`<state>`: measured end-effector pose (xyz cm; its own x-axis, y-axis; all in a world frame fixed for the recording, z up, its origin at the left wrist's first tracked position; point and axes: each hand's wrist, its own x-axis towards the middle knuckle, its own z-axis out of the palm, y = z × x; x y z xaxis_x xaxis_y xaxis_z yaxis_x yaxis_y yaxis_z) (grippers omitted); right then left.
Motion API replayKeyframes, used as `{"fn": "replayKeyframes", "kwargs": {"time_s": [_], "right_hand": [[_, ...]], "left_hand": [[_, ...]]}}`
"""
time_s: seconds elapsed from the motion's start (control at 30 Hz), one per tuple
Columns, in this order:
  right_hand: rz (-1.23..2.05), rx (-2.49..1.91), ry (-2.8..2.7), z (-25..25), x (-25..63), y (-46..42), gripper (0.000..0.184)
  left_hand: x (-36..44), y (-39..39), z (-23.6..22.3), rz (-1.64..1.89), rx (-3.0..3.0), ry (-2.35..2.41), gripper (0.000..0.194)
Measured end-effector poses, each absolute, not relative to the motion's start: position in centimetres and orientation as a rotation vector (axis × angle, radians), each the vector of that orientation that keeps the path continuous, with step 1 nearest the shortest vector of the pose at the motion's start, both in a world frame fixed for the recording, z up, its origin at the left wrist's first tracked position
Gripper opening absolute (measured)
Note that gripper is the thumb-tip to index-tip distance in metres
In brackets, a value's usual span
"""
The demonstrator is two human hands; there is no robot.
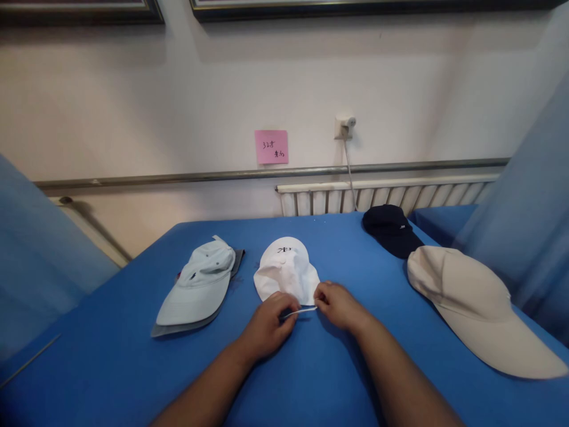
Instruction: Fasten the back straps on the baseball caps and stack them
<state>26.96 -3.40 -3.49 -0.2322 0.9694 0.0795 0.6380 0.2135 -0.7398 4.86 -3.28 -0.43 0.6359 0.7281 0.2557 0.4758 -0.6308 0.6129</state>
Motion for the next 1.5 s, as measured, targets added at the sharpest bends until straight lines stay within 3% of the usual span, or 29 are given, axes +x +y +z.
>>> {"fn": "replayKeyframes", "kwargs": {"time_s": [0.23, 0.43, 0.73, 0.9, 1.3, 1.5], "right_hand": [[1.238, -1.337, -1.389, -5.7, 27.4, -1.7, 0.018], [0.927, -1.495, -1.587, -5.5, 27.8, -2.1, 0.009], [0.85, -1.475, -1.979, -4.6, 27.9, -3.4, 0.029], [0.819, -1.45, -2.039, -4.1, 28.0, -3.4, 0.024], [0.765, -1.47, -1.96, -4.0, 26.9, -3.4, 0.01], [1.022, -1.214, -1.598, -4.1, 25.5, -3.0, 0.021]], "left_hand": [[5.1, -2.6, -1.5, 0.904, 2.039, 1.136, 0.014], [5.3, -2.7, -1.6, 0.911, 1.999, 1.111, 0.017], [5.5, -3.1, -1.2, 0.83, 2.053, 1.097, 0.015], [5.5, -3.0, -1.2, 0.834, 2.058, 1.108, 0.015], [5.4, -3.0, -1.4, 0.876, 2.052, 1.096, 0.014], [5.0, -3.0, -1.4, 1.042, 2.034, 1.133, 0.021]]}}
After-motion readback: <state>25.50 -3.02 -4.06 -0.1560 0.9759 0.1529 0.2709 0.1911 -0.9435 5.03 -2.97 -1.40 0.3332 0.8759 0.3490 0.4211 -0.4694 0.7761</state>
